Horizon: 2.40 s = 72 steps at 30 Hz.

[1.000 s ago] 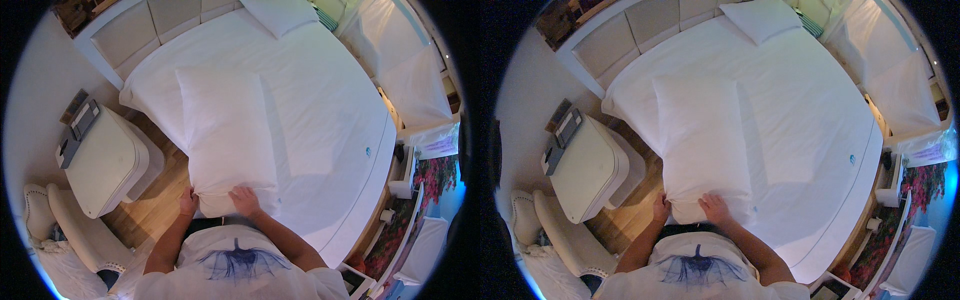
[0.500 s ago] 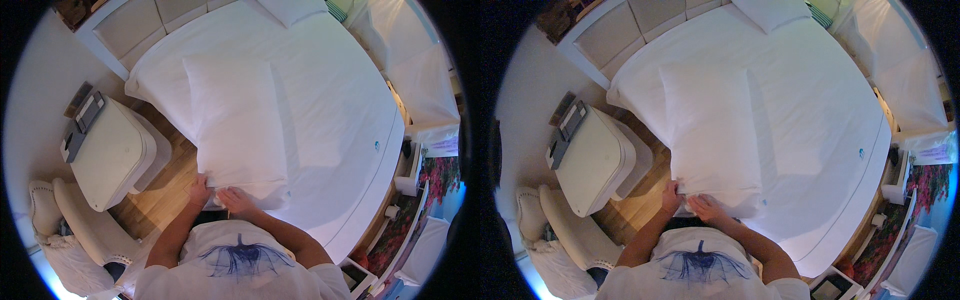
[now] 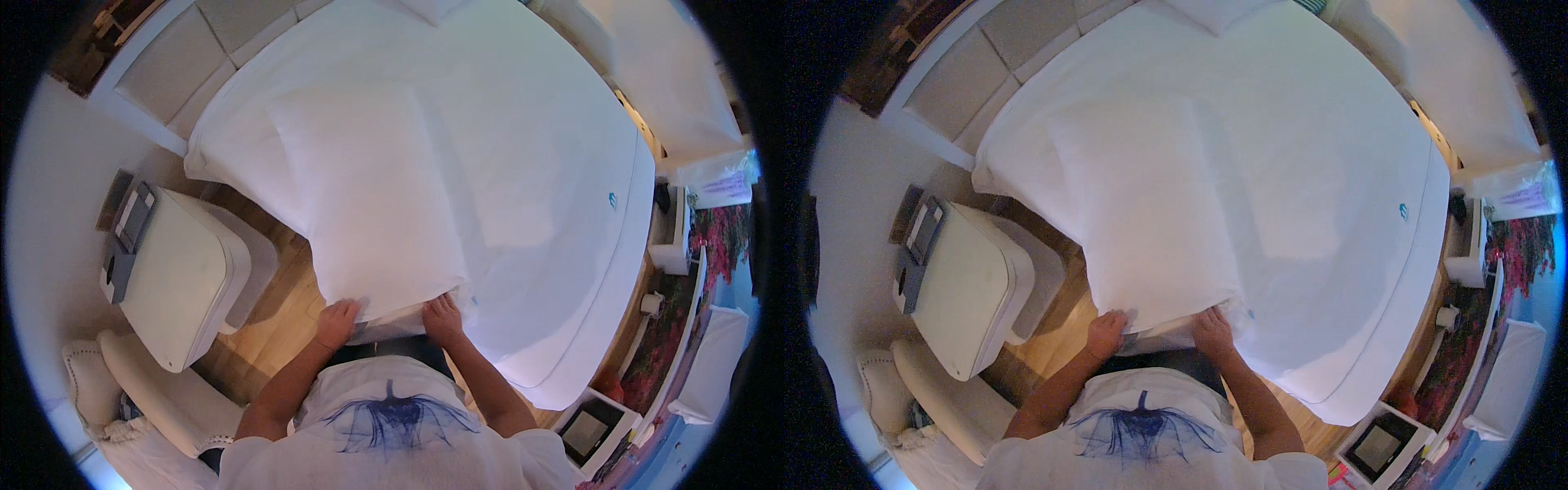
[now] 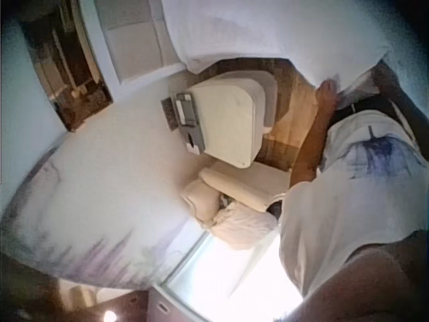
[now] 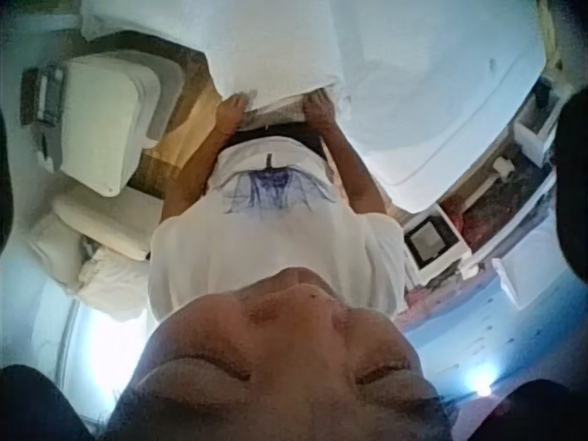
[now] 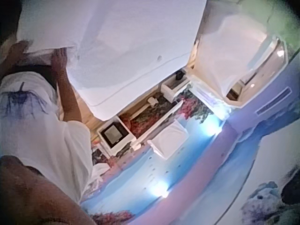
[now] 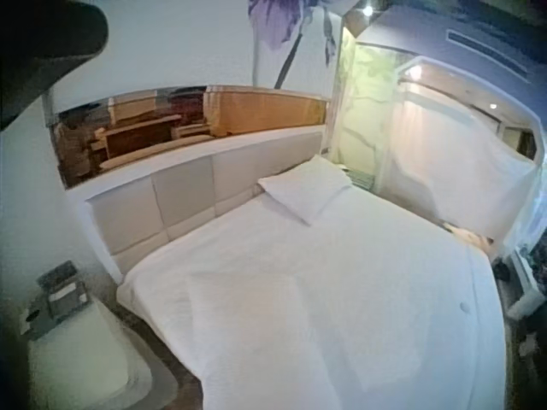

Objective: The person inserts a pillow into a white pillowcase on a bed, then smooths and arranges the fitted sheet. The pillow is placed at the head of the bed after being fully encased.

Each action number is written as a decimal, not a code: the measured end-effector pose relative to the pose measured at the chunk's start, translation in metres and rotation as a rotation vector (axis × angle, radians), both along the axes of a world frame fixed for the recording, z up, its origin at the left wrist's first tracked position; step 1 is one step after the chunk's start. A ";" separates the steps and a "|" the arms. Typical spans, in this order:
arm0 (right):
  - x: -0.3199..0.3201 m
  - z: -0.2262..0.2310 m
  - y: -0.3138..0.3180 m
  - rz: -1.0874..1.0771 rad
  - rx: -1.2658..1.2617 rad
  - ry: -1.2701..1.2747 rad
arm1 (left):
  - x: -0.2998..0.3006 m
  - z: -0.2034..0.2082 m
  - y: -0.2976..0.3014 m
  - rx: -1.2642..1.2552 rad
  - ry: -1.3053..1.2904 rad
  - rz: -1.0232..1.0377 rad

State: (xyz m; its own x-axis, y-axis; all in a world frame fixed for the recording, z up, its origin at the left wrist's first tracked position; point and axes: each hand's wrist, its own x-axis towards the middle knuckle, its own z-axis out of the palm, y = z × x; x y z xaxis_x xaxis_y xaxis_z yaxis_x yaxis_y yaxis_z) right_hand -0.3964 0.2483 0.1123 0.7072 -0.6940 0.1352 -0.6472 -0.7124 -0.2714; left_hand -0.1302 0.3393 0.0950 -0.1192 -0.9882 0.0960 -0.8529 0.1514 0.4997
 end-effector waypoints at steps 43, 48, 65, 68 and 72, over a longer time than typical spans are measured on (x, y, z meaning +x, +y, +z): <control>-0.144 -0.091 -0.047 -0.731 0.491 -0.003 | -0.165 0.036 -0.078 0.042 -0.224 -0.101; -0.152 -0.089 -0.043 -0.574 0.523 0.003 | -0.206 0.038 -0.121 -0.004 -0.354 -0.157; -0.175 -0.149 -0.014 -0.477 1.397 -0.238 | -0.200 0.012 -0.163 -0.284 -0.407 -0.203; -0.177 -0.137 -0.014 -0.531 1.442 -0.218 | -0.197 0.012 -0.165 -0.223 -0.410 -0.204; -0.179 -0.126 -0.005 -0.555 1.313 -0.252 | -0.188 0.005 -0.159 -0.232 -0.359 -0.239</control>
State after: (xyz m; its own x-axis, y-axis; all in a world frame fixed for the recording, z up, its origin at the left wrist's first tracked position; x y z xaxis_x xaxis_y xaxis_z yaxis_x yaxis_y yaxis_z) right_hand -0.5750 0.2431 -0.0135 0.3642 -0.5844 -0.7251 -0.5894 0.4581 -0.6653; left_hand -0.3178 0.1807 0.0999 -0.4064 -0.8865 0.2214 -0.8928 0.4368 0.1101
